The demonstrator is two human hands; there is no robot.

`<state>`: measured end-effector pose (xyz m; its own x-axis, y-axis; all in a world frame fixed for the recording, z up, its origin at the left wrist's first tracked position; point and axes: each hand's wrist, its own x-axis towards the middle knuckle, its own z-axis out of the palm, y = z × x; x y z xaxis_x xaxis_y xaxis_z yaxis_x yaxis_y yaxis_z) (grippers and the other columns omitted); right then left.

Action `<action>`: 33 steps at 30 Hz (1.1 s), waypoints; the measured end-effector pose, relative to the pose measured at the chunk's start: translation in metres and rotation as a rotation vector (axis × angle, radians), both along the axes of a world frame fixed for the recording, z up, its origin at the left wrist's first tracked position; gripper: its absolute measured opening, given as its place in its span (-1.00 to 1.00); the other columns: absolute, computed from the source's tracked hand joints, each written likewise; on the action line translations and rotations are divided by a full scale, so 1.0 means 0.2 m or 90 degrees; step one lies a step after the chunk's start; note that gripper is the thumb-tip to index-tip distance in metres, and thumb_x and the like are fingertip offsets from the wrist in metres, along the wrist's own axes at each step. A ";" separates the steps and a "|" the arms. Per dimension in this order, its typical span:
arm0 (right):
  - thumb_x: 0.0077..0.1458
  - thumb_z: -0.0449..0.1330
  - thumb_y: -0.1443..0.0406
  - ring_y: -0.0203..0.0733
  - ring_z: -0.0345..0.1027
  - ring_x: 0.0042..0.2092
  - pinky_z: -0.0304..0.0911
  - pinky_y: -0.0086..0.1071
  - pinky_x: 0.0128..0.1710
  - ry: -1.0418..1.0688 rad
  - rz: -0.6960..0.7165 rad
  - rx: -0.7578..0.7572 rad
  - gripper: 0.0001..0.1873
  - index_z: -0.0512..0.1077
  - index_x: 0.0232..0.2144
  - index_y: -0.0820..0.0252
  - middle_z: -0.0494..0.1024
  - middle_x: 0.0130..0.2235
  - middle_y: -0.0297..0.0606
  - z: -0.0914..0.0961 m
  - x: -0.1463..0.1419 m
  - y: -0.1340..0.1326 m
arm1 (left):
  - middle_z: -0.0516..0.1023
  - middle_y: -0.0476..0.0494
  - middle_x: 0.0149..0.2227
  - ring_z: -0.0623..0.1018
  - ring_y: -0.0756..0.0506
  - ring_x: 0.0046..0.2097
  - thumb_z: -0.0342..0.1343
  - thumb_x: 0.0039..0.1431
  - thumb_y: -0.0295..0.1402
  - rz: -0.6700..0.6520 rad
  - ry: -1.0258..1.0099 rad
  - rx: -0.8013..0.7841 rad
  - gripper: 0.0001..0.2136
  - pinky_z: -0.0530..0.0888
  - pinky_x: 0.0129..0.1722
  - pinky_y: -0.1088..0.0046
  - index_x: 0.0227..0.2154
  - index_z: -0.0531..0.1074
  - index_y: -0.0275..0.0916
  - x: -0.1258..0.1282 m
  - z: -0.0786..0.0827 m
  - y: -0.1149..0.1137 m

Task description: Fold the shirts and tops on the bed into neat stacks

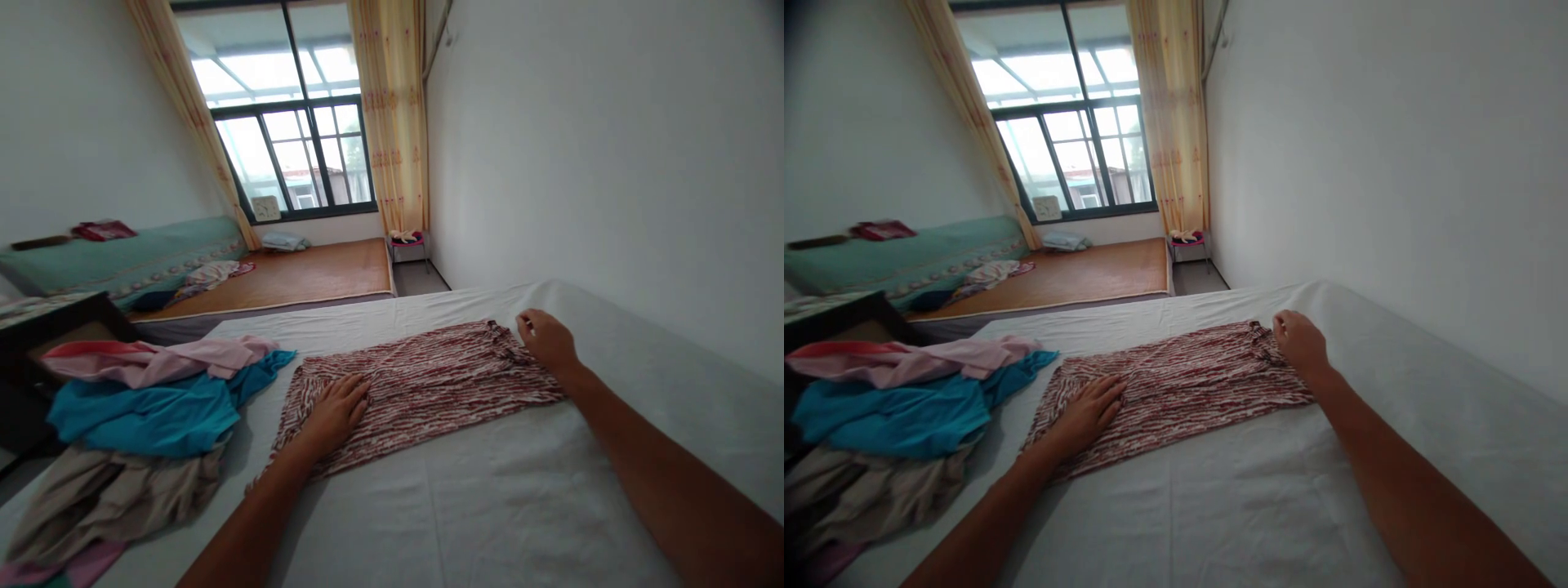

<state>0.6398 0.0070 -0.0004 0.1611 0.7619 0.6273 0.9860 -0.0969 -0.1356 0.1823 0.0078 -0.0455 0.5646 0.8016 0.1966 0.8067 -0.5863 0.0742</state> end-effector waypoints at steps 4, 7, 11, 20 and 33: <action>0.19 -0.04 0.36 -0.11 0.31 0.03 0.14 -0.26 0.08 -0.096 0.344 -0.101 -0.65 0.44 -0.06 0.14 0.51 -0.03 -0.16 -0.12 -0.22 0.01 | 0.22 -0.11 0.27 0.17 -0.18 0.29 -0.21 0.33 -0.16 0.016 0.010 -0.010 -0.56 0.08 0.26 0.09 0.21 0.24 -0.06 0.01 0.02 0.00; 0.26 -0.06 0.24 -0.11 0.22 0.15 0.08 -0.17 0.15 -0.133 0.401 -0.209 -0.62 0.38 0.05 0.03 0.43 0.11 -0.24 -0.21 -0.33 0.05 | 0.21 -0.08 0.28 0.15 -0.17 0.30 -0.20 0.33 -0.15 0.030 0.009 -0.012 -0.57 0.04 0.27 0.09 0.21 0.22 -0.01 0.01 0.02 -0.01; 0.28 -0.14 0.10 0.00 0.20 0.16 0.13 0.01 0.09 -0.065 0.133 -0.279 -0.53 0.32 0.11 0.05 0.38 0.16 -0.17 -0.28 -0.12 0.07 | 0.17 -0.06 0.30 0.12 -0.20 0.31 -0.20 0.32 -0.13 0.068 0.019 -0.025 -0.57 -0.01 0.26 0.00 0.22 0.20 0.03 0.00 0.01 -0.02; 0.27 -0.15 0.24 -0.03 0.03 0.26 -0.04 -0.08 0.22 -0.093 0.146 -0.128 -0.52 0.28 0.15 0.24 0.28 0.23 -0.07 -0.22 -0.06 0.05 | 0.24 -0.15 0.26 0.18 -0.17 0.29 -0.30 0.35 -0.16 0.167 -0.026 0.011 -0.54 0.08 0.24 0.13 0.19 0.26 -0.13 -0.02 0.04 0.02; 0.19 -0.11 0.03 0.02 0.08 0.26 -0.06 -0.01 0.23 0.030 0.146 -0.290 -0.43 0.29 0.15 0.11 0.28 0.24 -0.15 -0.46 0.03 0.22 | 0.18 -0.18 0.29 0.15 -0.22 0.30 -0.22 0.31 -0.18 0.297 -0.072 -0.088 -0.55 0.12 0.23 0.04 0.20 0.23 -0.16 -0.35 0.00 0.13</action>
<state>0.6449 0.0512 -0.0931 -0.0218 0.9752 0.2202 0.9828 0.0613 -0.1743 0.1120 0.0329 -0.0463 0.1206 0.9867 0.1092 0.9633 -0.1430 0.2273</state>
